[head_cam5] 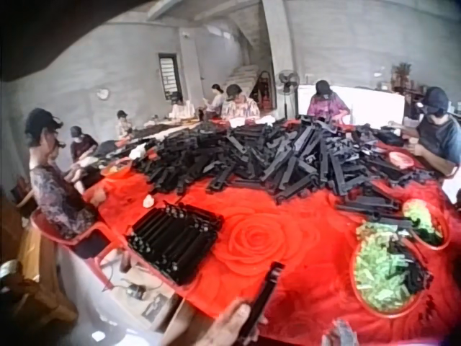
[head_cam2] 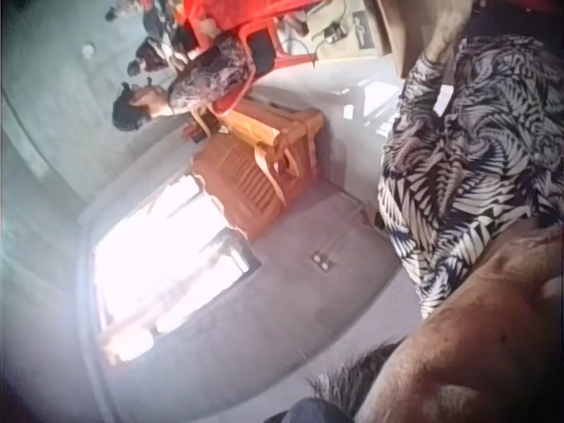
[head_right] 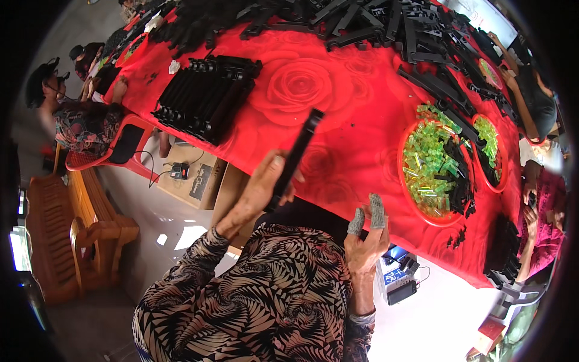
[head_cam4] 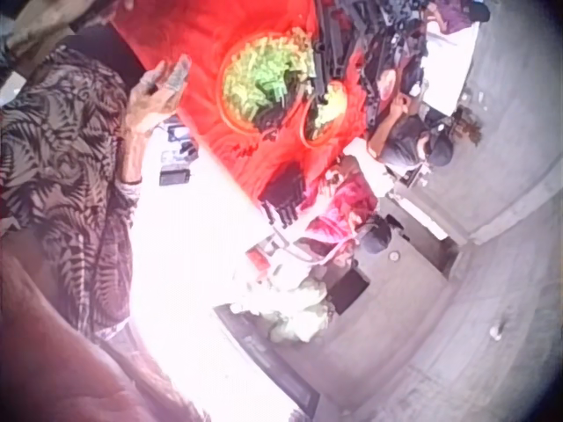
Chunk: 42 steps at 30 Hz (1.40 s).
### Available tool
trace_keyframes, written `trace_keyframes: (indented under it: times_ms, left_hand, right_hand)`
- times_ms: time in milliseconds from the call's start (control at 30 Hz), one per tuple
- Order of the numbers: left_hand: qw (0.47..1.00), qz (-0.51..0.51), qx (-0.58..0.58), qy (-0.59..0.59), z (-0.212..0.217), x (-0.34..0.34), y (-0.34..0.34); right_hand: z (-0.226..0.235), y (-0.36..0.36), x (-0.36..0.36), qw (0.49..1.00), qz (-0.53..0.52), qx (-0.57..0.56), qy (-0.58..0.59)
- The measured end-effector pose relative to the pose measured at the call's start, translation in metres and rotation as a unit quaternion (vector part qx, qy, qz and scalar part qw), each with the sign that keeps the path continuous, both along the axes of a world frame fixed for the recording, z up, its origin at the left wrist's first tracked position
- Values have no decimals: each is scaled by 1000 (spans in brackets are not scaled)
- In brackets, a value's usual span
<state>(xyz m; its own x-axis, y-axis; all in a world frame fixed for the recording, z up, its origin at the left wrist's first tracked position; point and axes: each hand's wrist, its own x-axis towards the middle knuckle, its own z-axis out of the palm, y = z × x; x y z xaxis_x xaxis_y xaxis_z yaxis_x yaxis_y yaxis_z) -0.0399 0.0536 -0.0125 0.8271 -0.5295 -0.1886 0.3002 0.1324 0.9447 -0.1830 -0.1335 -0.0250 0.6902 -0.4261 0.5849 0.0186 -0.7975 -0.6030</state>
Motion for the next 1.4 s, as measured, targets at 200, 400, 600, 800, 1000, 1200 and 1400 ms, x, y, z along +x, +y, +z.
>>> trace_keyframes:
  times_ms: [200,400,600,800,1000,1200,1400]
  left_hand:
    - [973,19,192,-123,24,15,26]
    - [830,177,339,-407,30,44,71]
    - [670,292,491,-475,53,102,111]
    - [592,320,514,-532,32,140,122]
    - [570,320,520,-550,26,156,120]
    - [582,305,501,-563,19,158,119]
    - [567,312,493,-581,12,163,125]
  right_hand:
    - [-19,-12,4,999,-26,-24,39]
    - [-28,-21,10,998,-14,-42,54]
    - [-31,-23,12,993,0,-101,61]
    - [-32,-22,13,994,-4,-96,56]
    - [-32,-21,13,994,-3,-101,51]
    - [-32,-20,14,992,-9,-111,56]
    - [-34,-21,14,991,-11,-122,57]
